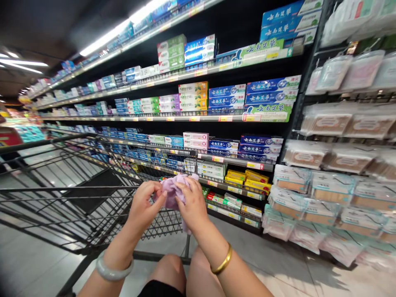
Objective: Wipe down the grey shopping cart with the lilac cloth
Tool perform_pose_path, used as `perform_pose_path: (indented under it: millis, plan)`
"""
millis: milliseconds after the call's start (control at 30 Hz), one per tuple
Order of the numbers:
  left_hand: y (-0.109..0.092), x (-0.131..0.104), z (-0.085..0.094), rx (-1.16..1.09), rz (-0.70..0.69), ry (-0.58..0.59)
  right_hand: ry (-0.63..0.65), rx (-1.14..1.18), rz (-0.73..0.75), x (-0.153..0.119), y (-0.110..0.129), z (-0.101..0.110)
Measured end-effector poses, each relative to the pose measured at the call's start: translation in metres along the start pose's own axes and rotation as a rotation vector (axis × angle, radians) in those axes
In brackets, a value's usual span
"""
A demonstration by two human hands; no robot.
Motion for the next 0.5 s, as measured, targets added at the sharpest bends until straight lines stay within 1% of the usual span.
perform_pose_path:
  millis: [100, 233, 500]
  plan:
    - [0.004, 0.004, -0.001, 0.007, -0.016, -0.017, -0.007, -0.005, -0.007, -0.002, 0.006, -0.002]
    - [0.009, 0.0, 0.002, 0.028, -0.02, -0.021, -0.014, -0.02, -0.005, -0.007, 0.02, -0.004]
    - [0.019, -0.012, 0.025, 0.113, 0.008, -0.011, 0.014, -0.15, 0.011, -0.014, 0.064, -0.003]
Point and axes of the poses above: each hand's wrist, its own x-axis towards the middle knuckle, its own z-axis out of the back of the hand, y = z × x, the point moved 2 cm from there along x, towards the middle knuckle
